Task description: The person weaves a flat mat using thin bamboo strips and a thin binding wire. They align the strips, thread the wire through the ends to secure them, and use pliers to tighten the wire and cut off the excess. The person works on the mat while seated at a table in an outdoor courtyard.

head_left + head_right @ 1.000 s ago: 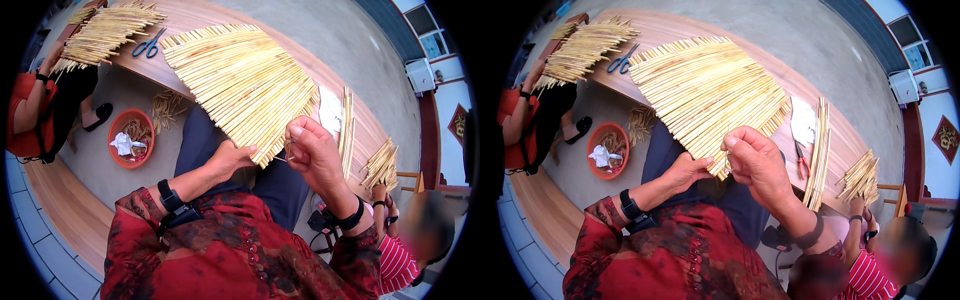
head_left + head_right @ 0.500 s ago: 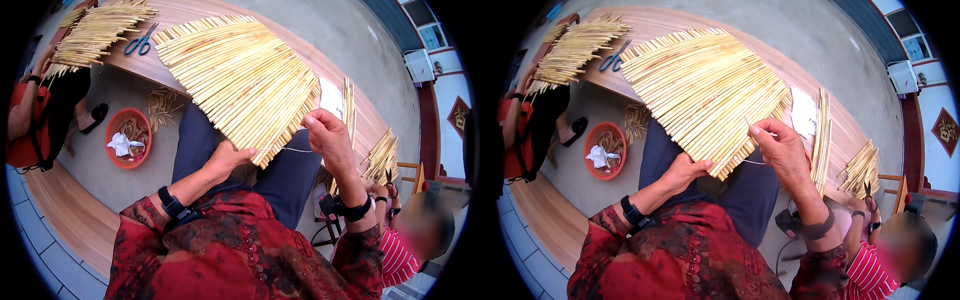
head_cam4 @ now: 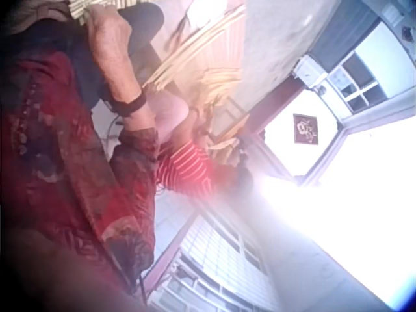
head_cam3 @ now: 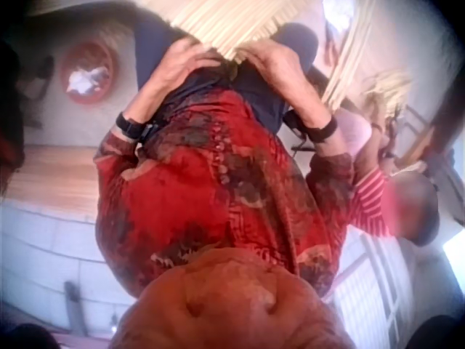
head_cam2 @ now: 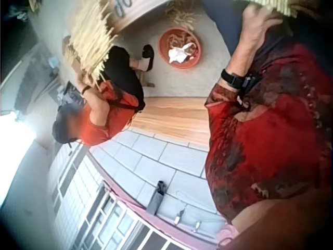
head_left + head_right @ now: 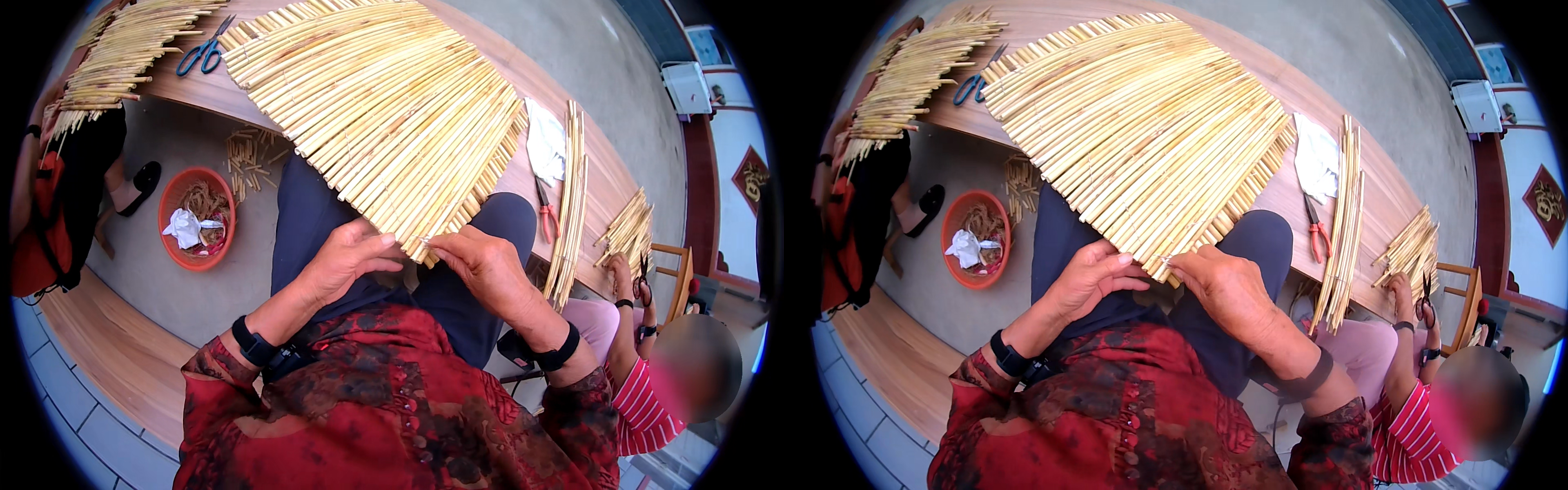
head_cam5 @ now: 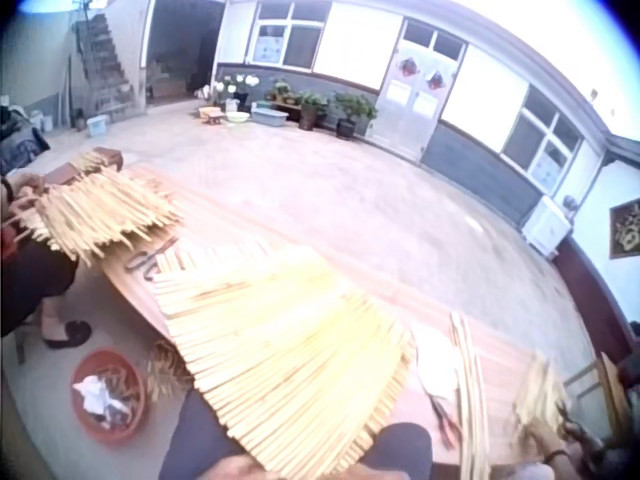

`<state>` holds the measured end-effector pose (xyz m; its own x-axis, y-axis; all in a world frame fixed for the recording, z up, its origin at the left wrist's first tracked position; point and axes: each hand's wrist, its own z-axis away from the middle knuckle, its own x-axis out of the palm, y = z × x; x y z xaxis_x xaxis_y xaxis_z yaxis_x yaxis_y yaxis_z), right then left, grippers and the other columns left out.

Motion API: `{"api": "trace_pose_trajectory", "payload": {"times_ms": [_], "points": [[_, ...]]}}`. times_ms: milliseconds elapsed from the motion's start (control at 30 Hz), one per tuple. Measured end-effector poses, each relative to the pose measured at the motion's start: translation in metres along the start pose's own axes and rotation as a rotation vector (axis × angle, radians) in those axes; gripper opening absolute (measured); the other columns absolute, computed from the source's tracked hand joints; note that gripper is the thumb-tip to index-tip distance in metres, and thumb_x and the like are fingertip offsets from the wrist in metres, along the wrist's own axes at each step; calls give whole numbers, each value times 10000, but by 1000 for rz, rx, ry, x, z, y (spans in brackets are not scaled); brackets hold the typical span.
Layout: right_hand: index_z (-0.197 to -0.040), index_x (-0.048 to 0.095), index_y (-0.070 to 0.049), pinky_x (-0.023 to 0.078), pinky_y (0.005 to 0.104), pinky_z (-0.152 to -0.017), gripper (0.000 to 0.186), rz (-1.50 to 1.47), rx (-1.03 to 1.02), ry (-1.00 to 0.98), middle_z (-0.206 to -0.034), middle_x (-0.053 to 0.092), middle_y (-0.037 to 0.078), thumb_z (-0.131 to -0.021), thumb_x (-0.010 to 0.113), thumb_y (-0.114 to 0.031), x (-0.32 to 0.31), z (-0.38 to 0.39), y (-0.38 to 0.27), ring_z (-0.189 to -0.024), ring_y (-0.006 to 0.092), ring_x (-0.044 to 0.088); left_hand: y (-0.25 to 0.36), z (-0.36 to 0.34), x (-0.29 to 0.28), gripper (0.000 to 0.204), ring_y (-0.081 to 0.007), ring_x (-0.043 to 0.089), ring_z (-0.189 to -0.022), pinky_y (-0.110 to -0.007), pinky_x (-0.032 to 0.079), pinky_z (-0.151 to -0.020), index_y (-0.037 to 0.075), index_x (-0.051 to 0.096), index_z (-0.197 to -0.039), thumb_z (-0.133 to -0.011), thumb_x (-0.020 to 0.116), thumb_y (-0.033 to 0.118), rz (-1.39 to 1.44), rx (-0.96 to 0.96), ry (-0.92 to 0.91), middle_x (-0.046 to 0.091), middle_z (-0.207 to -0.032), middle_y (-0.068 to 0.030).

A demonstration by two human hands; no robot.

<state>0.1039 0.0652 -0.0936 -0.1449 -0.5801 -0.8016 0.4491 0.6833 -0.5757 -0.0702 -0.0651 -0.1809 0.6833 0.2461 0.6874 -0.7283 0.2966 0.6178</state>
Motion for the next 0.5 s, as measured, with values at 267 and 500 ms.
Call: {"api": "trace_pose_trajectory", "payload": {"times_ms": [267, 500], "points": [[-977, 654, -105, 505, 394, -635, 153, 1, -22, 0, -810, 627, 114, -830, 646, -148, 3, -6, 5, -764, 322, 630, 1, -2, 4, 381, -234, 593, -1078, -390, 506, -895, -29, 466, -1259, -961, 513, 205, 99, 137, 94, 576, -1202, -148], [-946, 652, -104, 497, 398, -611, 122, 100, -54, -15, -783, 615, 107, -834, 630, -149, 2, -11, 1, -747, 318, 626, 6, -4, 9, 376, -225, 609, -1047, -375, 518, -874, -35, 482, -1239, -958, 522, 212, 106, 150, 148, 596, -1171, -139]]}}
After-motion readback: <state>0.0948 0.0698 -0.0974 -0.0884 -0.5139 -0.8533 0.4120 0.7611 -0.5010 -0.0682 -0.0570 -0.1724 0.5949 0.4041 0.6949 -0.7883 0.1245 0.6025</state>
